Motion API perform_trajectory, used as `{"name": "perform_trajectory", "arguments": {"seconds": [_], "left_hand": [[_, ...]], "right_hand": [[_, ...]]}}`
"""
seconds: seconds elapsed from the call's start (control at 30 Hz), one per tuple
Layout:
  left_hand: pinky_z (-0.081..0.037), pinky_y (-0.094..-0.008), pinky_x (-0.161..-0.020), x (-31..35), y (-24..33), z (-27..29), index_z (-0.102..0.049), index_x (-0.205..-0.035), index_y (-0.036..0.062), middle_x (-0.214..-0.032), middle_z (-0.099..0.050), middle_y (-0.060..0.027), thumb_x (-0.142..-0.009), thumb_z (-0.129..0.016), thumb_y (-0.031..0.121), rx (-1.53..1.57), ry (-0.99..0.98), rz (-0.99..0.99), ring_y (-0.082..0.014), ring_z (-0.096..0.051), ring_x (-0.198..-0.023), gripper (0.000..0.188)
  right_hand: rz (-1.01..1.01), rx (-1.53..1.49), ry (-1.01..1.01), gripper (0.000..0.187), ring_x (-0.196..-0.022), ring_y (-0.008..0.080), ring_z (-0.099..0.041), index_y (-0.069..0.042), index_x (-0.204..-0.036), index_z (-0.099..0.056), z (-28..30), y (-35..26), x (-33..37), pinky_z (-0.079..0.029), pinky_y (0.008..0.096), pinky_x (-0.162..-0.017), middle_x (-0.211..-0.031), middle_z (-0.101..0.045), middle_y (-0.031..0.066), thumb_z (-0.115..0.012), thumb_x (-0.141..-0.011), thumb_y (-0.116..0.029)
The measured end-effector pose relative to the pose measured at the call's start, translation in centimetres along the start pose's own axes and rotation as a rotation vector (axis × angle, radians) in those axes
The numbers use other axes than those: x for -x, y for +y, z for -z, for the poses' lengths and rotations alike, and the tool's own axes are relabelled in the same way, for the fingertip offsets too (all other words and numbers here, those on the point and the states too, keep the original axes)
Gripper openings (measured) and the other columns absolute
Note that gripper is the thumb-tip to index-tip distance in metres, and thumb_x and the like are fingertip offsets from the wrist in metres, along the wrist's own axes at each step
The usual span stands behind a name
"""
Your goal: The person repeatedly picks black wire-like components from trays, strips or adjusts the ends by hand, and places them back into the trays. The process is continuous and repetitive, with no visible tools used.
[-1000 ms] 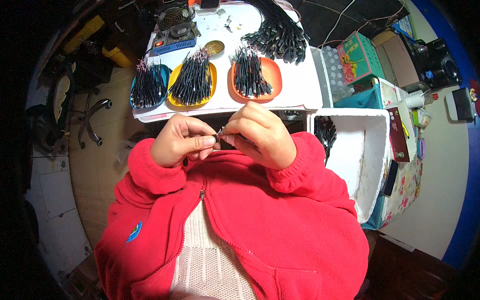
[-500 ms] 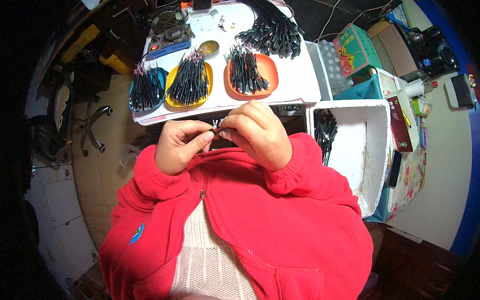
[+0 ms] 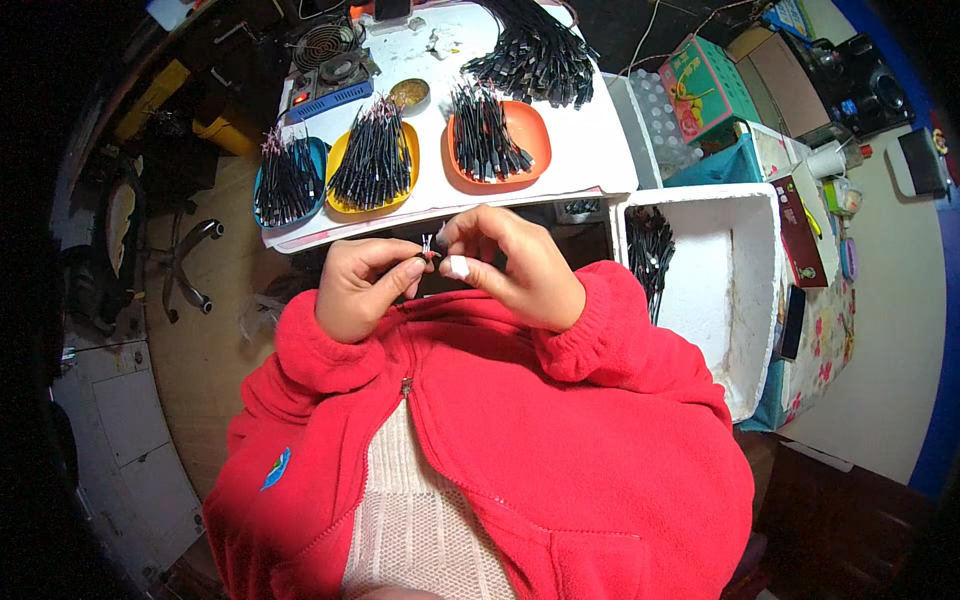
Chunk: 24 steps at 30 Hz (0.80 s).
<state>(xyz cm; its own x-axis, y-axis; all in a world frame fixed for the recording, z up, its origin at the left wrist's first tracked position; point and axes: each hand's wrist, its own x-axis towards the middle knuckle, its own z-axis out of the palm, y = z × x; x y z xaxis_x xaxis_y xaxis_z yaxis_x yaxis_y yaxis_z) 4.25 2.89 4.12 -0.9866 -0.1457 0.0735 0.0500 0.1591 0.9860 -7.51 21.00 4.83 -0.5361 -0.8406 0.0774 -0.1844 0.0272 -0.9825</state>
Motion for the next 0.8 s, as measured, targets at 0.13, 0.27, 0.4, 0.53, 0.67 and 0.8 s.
{"name": "perform_trajectory", "arguments": {"seconds": [0.13,0.27,0.4,0.53,0.67,0.8], "left_hand": [[-0.045,-0.0214,-0.056,0.2,0.6,0.0,-0.067,-0.092,-0.0058,-0.069,-0.061,-0.0033,-0.091,-0.060,0.004,0.287,-0.071,0.128,-0.0059,-0.053,-0.060,0.012],[-0.046,-0.0241,-0.054,0.7,1.2,-0.6,-0.066,-0.092,-0.0069,-0.071,-0.063,-0.0085,-0.087,-0.064,0.003,0.000,-0.005,-0.051,-0.0111,-0.058,-0.060,0.011],[-0.049,-0.0314,-0.055,0.6,0.8,-1.0,-0.065,-0.091,-0.0043,-0.075,-0.063,-0.0174,-0.080,-0.065,-0.003,-0.542,0.135,-0.495,-0.0278,-0.063,-0.061,0.011],[-0.048,-0.0273,-0.055,0.6,0.1,-0.2,-0.066,-0.091,-0.0044,-0.073,-0.064,-0.0111,-0.084,-0.064,-0.001,-0.162,0.023,-0.153,-0.0149,-0.061,-0.061,0.008],[-0.046,-0.0208,-0.060,0.0,-0.4,1.0,-0.066,-0.092,-0.0048,-0.074,-0.061,-0.0018,-0.091,-0.059,0.001,0.253,-0.195,0.014,-0.0057,-0.054,-0.065,0.009],[-0.047,-0.0212,-0.064,-0.1,-0.8,1.3,-0.064,-0.098,-0.0049,-0.079,-0.062,-0.0033,-0.091,-0.060,0.003,0.409,-0.225,0.100,-0.0068,-0.056,-0.070,0.011]], "right_hand": [[0.638,0.606,0.116,0.027,-0.080,0.0247,-0.058,-0.004,-0.095,-0.060,0.1,-1.0,-0.4,-0.047,0.0339,-0.071,-0.086,-0.060,0.0071,-0.075,-0.072,-0.005],[0.615,0.631,0.142,0.023,-0.080,0.0245,-0.058,-0.004,-0.092,-0.059,-0.4,-0.7,-0.4,-0.046,0.0342,-0.070,-0.083,-0.059,0.0073,-0.072,-0.073,-0.001],[0.137,0.026,0.070,0.010,-0.077,0.0160,-0.057,0.003,-0.094,-0.056,-1.3,0.4,0.1,-0.047,0.0281,-0.072,-0.082,-0.057,0.0092,-0.062,-0.089,-0.005],[0.150,-0.062,-0.064,0.014,-0.081,0.0144,-0.060,0.001,-0.101,-0.059,-0.1,0.7,-0.9,-0.048,0.0272,-0.072,-0.088,-0.062,0.0088,-0.061,-0.092,-0.009],[0.511,0.411,-0.022,0.024,-0.089,0.0258,-0.061,-0.003,-0.098,-0.062,0.8,-0.1,-1.8,-0.048,0.0345,-0.080,-0.095,-0.063,0.0076,-0.071,-0.076,-0.005],[0.607,0.508,-0.052,0.023,-0.087,0.0235,-0.060,-0.007,-0.092,-0.063,0.5,-0.8,-2.2,-0.047,0.0351,-0.079,-0.093,-0.063,0.0036,-0.073,-0.072,-0.005]]}}
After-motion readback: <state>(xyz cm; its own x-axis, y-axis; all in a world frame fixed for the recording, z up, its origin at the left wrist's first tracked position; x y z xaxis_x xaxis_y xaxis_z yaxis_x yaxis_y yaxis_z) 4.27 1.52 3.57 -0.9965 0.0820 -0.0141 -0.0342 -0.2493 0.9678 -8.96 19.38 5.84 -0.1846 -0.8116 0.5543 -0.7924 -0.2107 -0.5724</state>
